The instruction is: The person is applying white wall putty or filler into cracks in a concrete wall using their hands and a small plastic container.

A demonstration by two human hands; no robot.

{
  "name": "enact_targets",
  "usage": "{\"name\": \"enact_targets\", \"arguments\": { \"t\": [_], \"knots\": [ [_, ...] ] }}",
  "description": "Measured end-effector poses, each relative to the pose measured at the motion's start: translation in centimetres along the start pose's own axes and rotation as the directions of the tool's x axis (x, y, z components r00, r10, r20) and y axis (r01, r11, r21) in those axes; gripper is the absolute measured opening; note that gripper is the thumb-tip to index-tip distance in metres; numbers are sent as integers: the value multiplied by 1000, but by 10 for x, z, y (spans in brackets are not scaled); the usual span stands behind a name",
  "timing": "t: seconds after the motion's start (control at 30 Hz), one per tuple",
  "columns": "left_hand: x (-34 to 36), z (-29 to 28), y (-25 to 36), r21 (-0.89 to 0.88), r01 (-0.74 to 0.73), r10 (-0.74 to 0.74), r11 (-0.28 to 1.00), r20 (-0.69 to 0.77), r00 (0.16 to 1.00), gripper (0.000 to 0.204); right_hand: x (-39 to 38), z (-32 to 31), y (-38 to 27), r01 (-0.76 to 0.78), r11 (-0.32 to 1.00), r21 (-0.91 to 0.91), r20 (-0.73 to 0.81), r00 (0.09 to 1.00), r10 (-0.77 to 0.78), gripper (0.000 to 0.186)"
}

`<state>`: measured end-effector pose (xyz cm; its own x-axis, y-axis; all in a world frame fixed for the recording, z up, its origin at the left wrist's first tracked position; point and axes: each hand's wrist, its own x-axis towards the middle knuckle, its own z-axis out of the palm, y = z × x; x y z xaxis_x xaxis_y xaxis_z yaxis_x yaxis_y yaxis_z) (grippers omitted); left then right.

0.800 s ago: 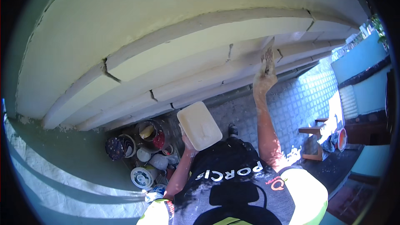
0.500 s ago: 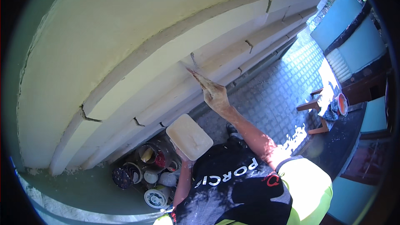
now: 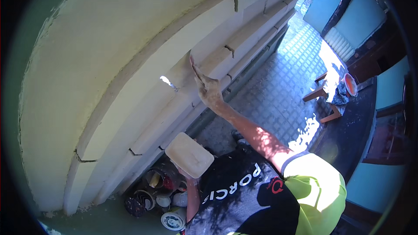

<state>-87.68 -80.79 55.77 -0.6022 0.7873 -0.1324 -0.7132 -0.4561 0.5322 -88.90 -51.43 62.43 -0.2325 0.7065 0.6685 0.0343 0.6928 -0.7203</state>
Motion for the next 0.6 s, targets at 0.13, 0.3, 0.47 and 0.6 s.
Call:
{"name": "enact_targets", "arguments": {
  "t": [0.13, 0.3, 0.47, 0.6],
  "knots": [
    [-1, 9, -4, -33, 72, -70, 997, 48, 996, 99, 2, -42, 11, -66, 994, 84, 143, 988, 54, 32],
    [6, 18, -19, 15, 97, -97, 995, 26, 995, 100, 121, -109, 113, -102, 977, -187, -416, 909, 15, 31],
    [6, 15, -37, -60, 86, -88, 994, -33, 996, 93, 149, -74, 129, -160, 978, -131, -280, 953, 119, 38],
    [10, 18, -46, -84, 77, -84, 993, -84, 993, 93, 79, -58, 104, 308, 950, -53, -41, 950, -310, 37]
  ]
}}
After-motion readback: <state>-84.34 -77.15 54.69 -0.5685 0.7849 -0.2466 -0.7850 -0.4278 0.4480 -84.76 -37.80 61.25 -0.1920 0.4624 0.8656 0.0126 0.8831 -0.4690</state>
